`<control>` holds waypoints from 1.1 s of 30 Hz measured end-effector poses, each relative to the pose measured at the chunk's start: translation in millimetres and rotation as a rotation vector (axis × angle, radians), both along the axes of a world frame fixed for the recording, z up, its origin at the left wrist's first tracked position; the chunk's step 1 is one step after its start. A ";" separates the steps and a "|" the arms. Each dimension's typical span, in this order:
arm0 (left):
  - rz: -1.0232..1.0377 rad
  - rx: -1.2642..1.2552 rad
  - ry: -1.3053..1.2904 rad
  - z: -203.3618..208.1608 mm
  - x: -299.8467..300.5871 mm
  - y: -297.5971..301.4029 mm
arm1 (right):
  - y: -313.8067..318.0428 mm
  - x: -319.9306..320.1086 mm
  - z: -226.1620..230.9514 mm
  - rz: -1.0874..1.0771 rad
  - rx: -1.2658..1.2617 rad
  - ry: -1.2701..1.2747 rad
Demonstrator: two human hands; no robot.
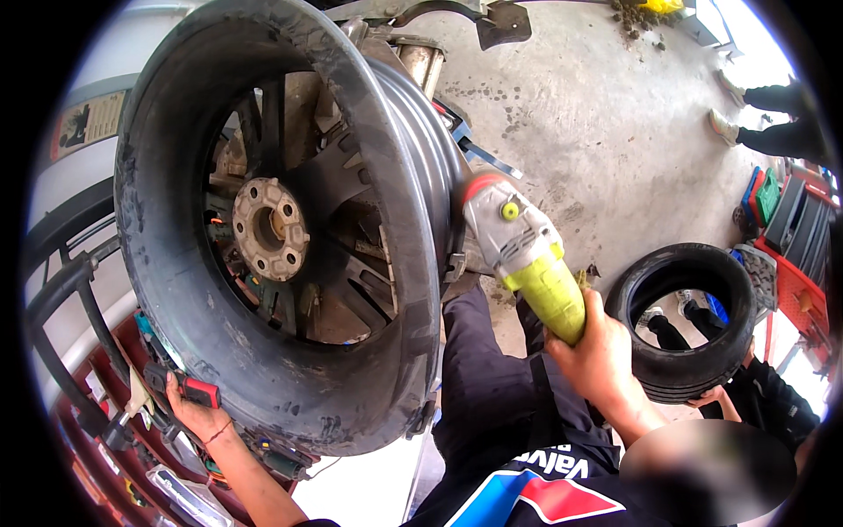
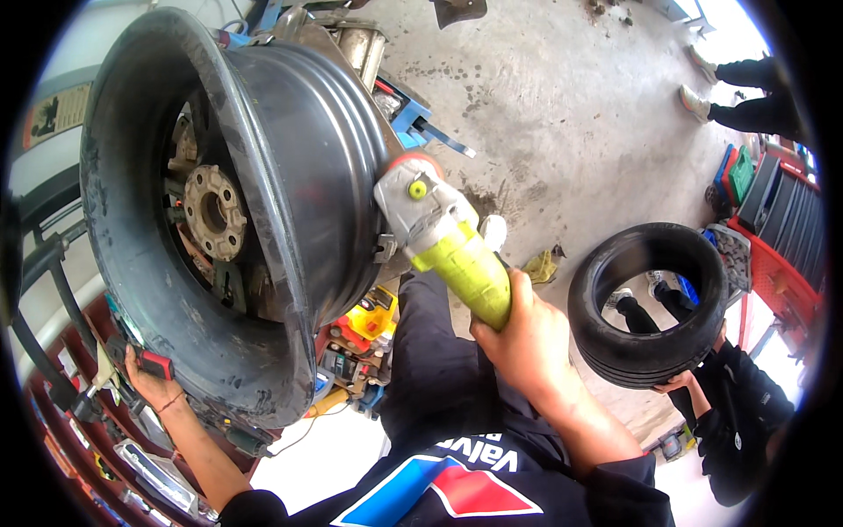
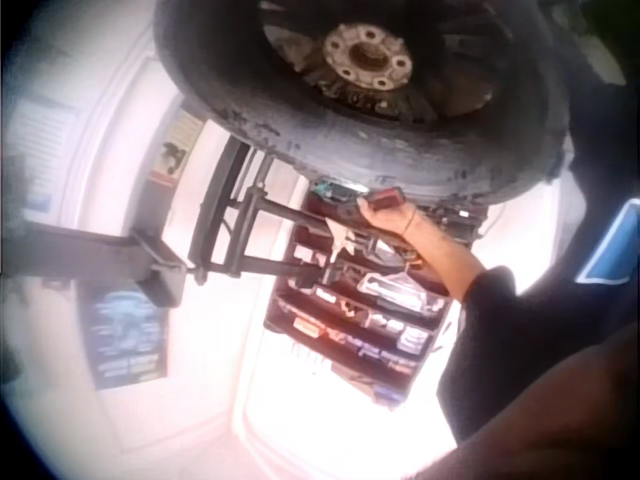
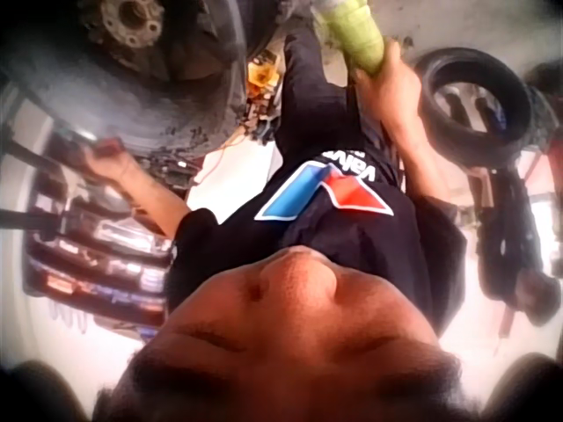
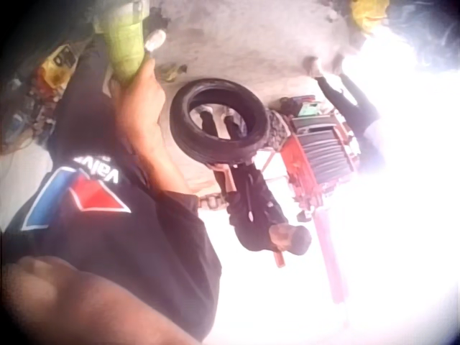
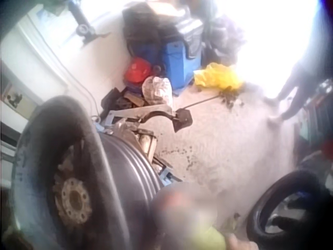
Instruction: The person mounts a car wheel rim onto a tire changer machine and uses a handheld angle grinder to grind the rim's surface. The person rotates the rim to access different areas while grinding.
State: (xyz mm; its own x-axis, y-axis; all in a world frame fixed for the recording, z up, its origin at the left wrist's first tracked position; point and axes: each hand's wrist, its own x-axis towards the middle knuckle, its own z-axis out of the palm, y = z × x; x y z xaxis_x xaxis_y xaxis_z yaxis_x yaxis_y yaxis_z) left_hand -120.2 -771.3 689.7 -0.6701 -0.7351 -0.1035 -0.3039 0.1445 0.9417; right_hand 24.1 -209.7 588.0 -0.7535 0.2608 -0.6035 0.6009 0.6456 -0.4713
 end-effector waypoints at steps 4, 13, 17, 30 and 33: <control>-0.016 -0.001 -0.013 0.6 0.3 -2.3 | 10.0 -28.3 -8.6 0.003 0.023 0.034; 0.022 -0.019 0.023 -2.5 -2.5 -2.2 | 74.6 10.3 -9.2 -0.467 -0.180 0.149; 0.041 -0.027 -0.048 -2.0 -2.4 0.6 | 100.9 61.2 -39.6 -0.577 -0.186 0.030; 0.006 -0.067 -0.025 -1.3 0.7 6.5 | 135.2 160.0 -136.0 -0.506 -0.155 -0.084; 0.000 -0.123 -0.014 -0.9 -2.3 -7.2 | 141.9 161.6 -196.1 -0.542 -0.053 -0.149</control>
State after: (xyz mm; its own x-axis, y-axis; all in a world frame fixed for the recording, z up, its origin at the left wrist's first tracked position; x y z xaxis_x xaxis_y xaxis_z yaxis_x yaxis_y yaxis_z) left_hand -122.6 -778.4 688.7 -0.6689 -0.7430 -0.0218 -0.3166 0.2583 0.9127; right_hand 185.7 -67.8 392.0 -0.4257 0.5535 -0.7158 0.9026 0.2041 -0.3790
